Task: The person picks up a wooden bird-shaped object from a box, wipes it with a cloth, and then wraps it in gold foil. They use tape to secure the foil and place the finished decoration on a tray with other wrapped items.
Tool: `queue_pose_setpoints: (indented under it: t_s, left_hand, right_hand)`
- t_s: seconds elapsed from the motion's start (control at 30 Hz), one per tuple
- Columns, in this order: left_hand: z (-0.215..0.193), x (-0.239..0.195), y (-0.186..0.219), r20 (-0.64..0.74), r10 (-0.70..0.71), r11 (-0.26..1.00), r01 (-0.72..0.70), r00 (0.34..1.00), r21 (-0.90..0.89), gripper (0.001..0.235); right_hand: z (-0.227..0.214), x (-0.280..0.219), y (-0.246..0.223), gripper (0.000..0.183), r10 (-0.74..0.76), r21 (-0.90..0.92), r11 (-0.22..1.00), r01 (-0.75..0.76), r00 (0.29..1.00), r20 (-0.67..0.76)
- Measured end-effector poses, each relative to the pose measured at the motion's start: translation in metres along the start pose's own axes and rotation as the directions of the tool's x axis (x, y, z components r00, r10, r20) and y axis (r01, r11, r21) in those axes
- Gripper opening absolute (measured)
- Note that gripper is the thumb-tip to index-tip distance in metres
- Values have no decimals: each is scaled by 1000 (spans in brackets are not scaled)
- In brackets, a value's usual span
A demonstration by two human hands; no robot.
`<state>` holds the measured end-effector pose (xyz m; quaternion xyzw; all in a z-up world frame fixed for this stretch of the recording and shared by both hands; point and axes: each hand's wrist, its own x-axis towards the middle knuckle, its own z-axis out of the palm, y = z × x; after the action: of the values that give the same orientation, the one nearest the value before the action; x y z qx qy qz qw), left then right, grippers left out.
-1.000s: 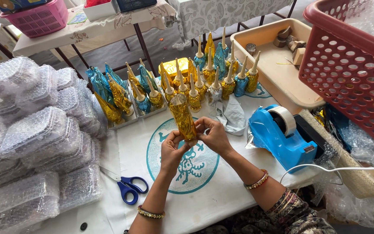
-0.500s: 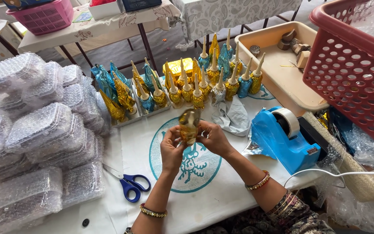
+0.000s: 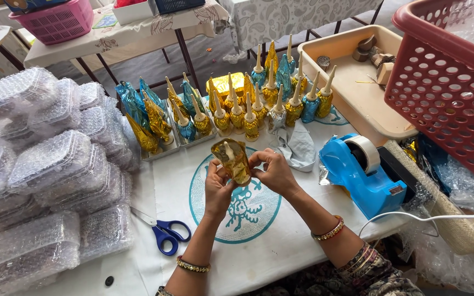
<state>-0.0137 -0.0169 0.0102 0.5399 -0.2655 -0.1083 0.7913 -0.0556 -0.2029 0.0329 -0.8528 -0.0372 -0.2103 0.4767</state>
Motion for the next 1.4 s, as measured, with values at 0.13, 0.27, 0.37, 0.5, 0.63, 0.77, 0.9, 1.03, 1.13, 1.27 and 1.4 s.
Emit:
queue_pose_setpoints:
  t_s: [0.13, 0.27, 0.37, 0.5, 0.63, 0.77, 0.9, 1.03, 1.13, 1.27, 1.4]
  left_hand:
    - [4, 0, 7, -29, 3, 1000, -3, 1000, -7, 48]
    - [5, 0, 7, -54, 1, 1000, -2, 999, -26, 43]
    - [0, 0, -2, -129, -18, 996, 7, 992, -87, 43]
    - [-3, 0, -8, -225, 0, 994, -24, 974, -103, 42]
    - [-6, 0, -12, -306, 47, 991, -82, 951, -102, 46]
    - [-18, 0, -41, -310, 86, 995, -96, 947, -19, 57]
    - [-12, 2, -28, -273, 87, 994, -64, 958, 89, 65]
    - [-11, 4, -18, -246, -28, 985, 69, 969, 159, 77]
    - [-14, 4, -25, -227, -82, 941, 150, 970, 302, 84]
    - [-15, 3, -24, -215, -178, 833, 263, 960, 486, 89]
    - [-11, 4, -19, -227, -215, 838, 298, 950, 456, 89]
  right_hand:
    - [-5, 2, 5, 18, -10, -22, 1000, 10, 1000, -14]
    - [2, -5, 13, 12, -15, 51, 999, 17, 1000, -25]
    - [12, -14, 0, 12, -98, 33, 994, 101, 990, -102]
    - [21, -21, -16, 15, -195, -48, 981, 190, 969, -154]
    - [27, -22, -21, 25, -205, -66, 978, 198, 970, -132]
    - [28, -19, -18, 41, -207, -46, 978, 203, 971, -117]
    - [33, -13, -2, 39, -106, 41, 993, 110, 991, -84]
    - [42, -7, 22, 34, 13, 100, 995, -11, 1000, -20]
    - [41, 1, 34, 28, 67, 37, 997, -68, 998, 9]
    - [40, 2, 43, 29, 119, -18, 993, -118, 992, 48]
    - [38, 5, 41, 43, 133, -20, 991, -133, 991, 15]
